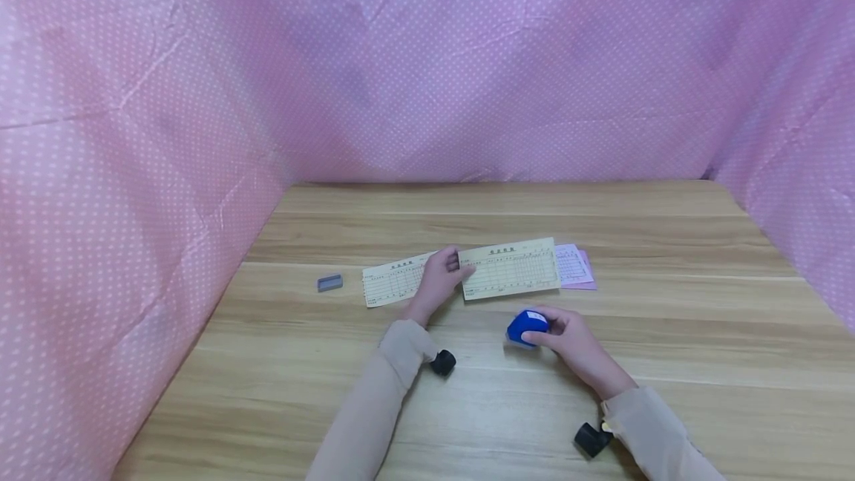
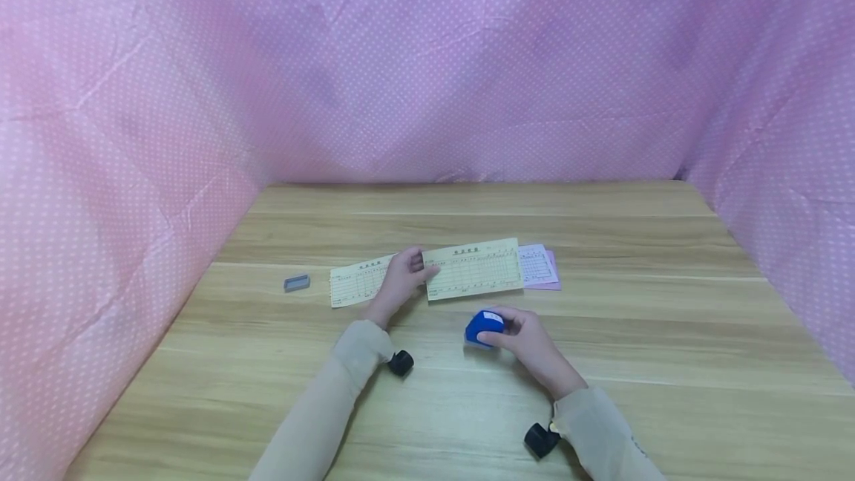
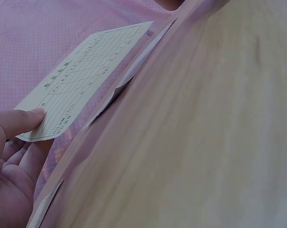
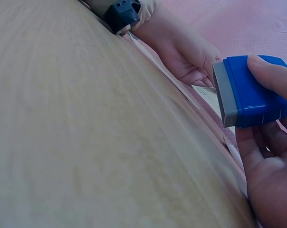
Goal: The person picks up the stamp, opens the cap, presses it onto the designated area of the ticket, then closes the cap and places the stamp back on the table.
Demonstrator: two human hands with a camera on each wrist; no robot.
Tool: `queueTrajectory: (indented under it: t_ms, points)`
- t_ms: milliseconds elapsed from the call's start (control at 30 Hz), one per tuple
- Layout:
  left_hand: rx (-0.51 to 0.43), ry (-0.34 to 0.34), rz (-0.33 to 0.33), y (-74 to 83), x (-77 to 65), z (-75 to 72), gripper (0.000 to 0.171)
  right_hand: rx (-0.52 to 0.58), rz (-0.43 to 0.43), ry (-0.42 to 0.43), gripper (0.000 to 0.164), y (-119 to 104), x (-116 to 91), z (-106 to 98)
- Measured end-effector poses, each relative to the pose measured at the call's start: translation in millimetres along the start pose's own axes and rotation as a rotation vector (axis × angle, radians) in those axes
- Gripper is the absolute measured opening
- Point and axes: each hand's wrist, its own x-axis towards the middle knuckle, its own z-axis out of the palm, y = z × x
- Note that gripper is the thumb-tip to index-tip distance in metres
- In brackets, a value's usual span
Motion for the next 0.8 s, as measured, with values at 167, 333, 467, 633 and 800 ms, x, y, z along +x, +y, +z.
queueTrajectory:
  t_ms: [167,333,467,633,800]
  points:
    - [-0.005,0.020,-0.004,-0.1,6.9,8.1,0.028,0.010,-0.003,-0.007,0.053,1,0,-1]
    - [-0.016,0.032,-0.011,0.3,13.5,16.3,0.027,0.003,-0.005,-0.009,0.053,1,0,-2]
    - [-0.022,0.036,-0.016,2.5,16.5,21.3,0.028,-0.005,-0.005,-0.012,0.053,-1,0,-1]
    - [-0.017,0.041,-0.037,3.5,18.8,26.1,0.027,-0.014,-0.012,-0.013,0.054,-2,0,-1]
    - [-0.021,0.043,-0.030,1.4,22.3,29.2,0.027,-0.001,0.002,-0.007,0.054,-1,0,-1]
